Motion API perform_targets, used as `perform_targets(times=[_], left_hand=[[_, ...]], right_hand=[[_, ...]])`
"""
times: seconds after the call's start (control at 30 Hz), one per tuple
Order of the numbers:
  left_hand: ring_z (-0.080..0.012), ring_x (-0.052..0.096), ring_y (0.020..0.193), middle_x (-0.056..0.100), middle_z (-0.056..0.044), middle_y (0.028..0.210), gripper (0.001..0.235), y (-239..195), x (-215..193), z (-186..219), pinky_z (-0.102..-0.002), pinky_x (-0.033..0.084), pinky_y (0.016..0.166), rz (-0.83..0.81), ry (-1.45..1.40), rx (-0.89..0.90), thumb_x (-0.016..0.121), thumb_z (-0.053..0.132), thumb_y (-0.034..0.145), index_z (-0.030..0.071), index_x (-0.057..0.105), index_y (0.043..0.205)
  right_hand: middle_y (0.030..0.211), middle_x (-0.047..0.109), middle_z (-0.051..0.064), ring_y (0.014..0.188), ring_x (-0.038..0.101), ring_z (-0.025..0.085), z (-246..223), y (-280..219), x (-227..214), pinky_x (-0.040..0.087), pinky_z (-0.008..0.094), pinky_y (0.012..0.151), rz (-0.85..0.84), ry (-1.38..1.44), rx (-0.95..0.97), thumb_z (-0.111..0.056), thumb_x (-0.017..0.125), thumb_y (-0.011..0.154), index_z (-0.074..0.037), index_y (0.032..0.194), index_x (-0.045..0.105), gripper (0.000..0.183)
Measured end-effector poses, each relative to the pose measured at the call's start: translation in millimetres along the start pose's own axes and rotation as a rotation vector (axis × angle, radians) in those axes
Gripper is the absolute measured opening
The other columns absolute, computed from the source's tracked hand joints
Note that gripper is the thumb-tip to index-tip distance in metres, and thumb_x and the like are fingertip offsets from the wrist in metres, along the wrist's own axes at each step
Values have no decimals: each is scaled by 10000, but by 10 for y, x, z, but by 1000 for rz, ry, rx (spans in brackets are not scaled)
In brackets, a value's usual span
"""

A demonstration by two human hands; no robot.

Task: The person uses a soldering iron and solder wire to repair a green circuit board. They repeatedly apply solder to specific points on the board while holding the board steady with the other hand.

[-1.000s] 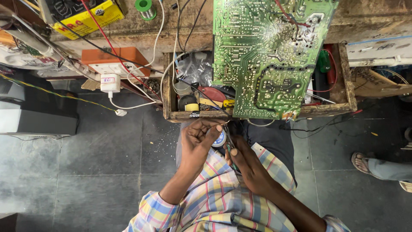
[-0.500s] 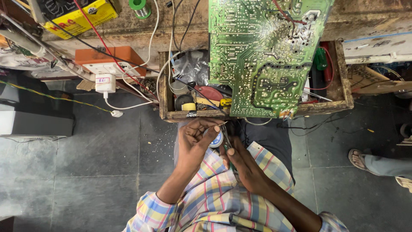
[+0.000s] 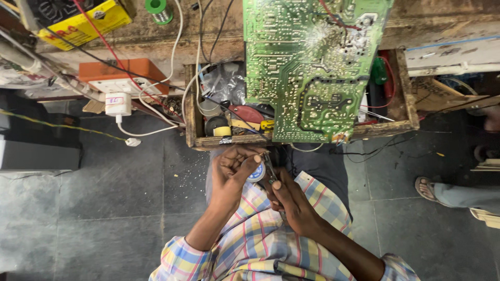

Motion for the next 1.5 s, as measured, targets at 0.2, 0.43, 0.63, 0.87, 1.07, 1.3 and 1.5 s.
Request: perform_targets(times=[0.2,0.43,0.63,0.87,1.07,1.3,1.5], left_hand=[[-124,704,899,775,-164,1108,96,1,58,-22,-263,559,830,-59,-50,3,709,25,936,-56,698,987],[-53,539,701,785,-123,1001,170,-33,71,126,-202,399,585,7,253,-32,726,93,956,-36,751,1063],[-40,555,562,712,-56,774,179,-53,98,190,-215,439,479,22,322,-58,737,131,961,-7,753,1074],[-26,590,726,742,-8,907,185,-90,407,297,-187,466,588,-103,307,99,725,81,960,6,718,1129],[-73,694,841,760,-70,963,193,-159,495,542,-211,545,707,-137,428,316,765,9,933,-20,713,1117],[-64,713,863,773,-67,962,219,-143,594,575,-215,579,721,-179,348,235,788,-26,893,-33,695,1091],[-55,666,776,770,-58,915,201,-192,631,613,-212,516,619,-226,394,184,801,-6,882,-20,723,1066]], right_hand=[[871,415,-4,714,375,92,-67,-65,-73,363,277,612,-9,106,2,-467,415,1065,-87,1182,484,403],[1143,583,89,1039,556,188,-469,-372,-267,461,374,952,-48,-192,-87,-509,447,1057,-21,1340,532,571],[1271,633,153,1126,630,283,-1805,-811,-963,486,422,978,554,-1226,-588,-354,633,1000,-14,1429,555,553],[1366,612,183,1242,577,429,-2044,84,-1528,416,511,1083,345,-1774,-606,-216,762,874,-2,1229,706,418],[1329,680,160,1216,669,342,-2150,89,-1402,523,432,1071,486,-1515,-789,-136,715,1035,14,1213,731,233],[971,778,56,809,731,116,-1645,-393,-555,596,271,740,139,-766,-553,-145,738,921,-34,1161,735,264],[835,710,37,756,663,95,-1484,-253,-332,533,270,688,114,-783,-463,-96,730,926,-24,973,717,87]])
Point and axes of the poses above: each hand's wrist, its own y-axis towards the middle knuckle, its own x-axis out of the palm, z = x × y, the point moved 5 cm from there along y, towards the middle knuckle
